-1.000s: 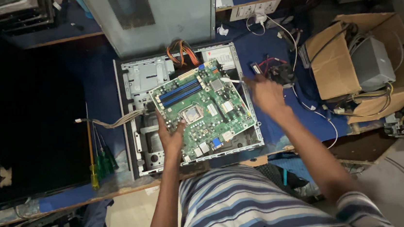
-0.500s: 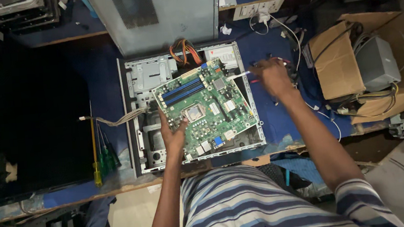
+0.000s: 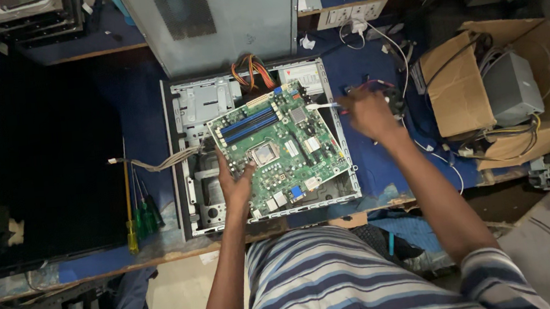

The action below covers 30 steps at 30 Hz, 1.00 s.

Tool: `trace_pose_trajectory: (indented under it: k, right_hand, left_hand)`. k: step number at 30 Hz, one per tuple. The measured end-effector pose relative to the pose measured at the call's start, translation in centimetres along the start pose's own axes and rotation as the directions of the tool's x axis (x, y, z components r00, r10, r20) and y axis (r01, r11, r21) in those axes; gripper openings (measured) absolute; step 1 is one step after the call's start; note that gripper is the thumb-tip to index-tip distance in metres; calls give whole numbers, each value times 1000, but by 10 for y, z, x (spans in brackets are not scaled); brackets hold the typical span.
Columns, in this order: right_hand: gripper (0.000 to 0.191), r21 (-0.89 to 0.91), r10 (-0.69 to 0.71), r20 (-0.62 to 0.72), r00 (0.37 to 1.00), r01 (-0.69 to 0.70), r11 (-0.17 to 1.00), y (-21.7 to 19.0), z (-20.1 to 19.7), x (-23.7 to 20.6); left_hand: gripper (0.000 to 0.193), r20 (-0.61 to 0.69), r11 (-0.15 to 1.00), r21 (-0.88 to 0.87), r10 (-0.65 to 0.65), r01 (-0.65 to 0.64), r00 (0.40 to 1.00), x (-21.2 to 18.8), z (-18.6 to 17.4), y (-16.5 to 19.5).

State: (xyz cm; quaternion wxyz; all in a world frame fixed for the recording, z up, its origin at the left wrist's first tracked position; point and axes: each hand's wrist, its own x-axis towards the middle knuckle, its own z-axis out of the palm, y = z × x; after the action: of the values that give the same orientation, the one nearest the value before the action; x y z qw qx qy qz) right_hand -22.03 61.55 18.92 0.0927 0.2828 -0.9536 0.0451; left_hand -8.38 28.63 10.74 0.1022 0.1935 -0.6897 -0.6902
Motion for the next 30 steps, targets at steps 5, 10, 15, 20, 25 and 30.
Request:
trace_pose_trajectory:
  k: [5,10,15,20,25,30]
  right_hand:
    - [45,86,165,231,959,-189,978,-32,-20,-7]
    - [31,44,245,302,922,-270,962,-52,-17,16]
    - [25,84,308,263,914,-340,937,-53,-7,11]
    - [26,92,328,351,877,-381,920,-52,-11,-17]
    - [28,81,301,317,900,-342,936,-64,-3,-7]
    - [23,91,281,303,911,-321,943,-61,-6,-14]
  left_hand:
    - [104,-12,995,29,-91,92,996,2,1,8]
    - [102,1,999,-30,-22,22,1000,2,2,6]
    - [101,-24,999,8,33,-33,999,0,1,1]
    - [102,-18,998,-44,-46,45,999,-1,-1,-3]
    - [102,-25,998,-2,62,-62,998,-1,0,-15]
    - [102,-54,997,40,72,-70,996,5,1,-22]
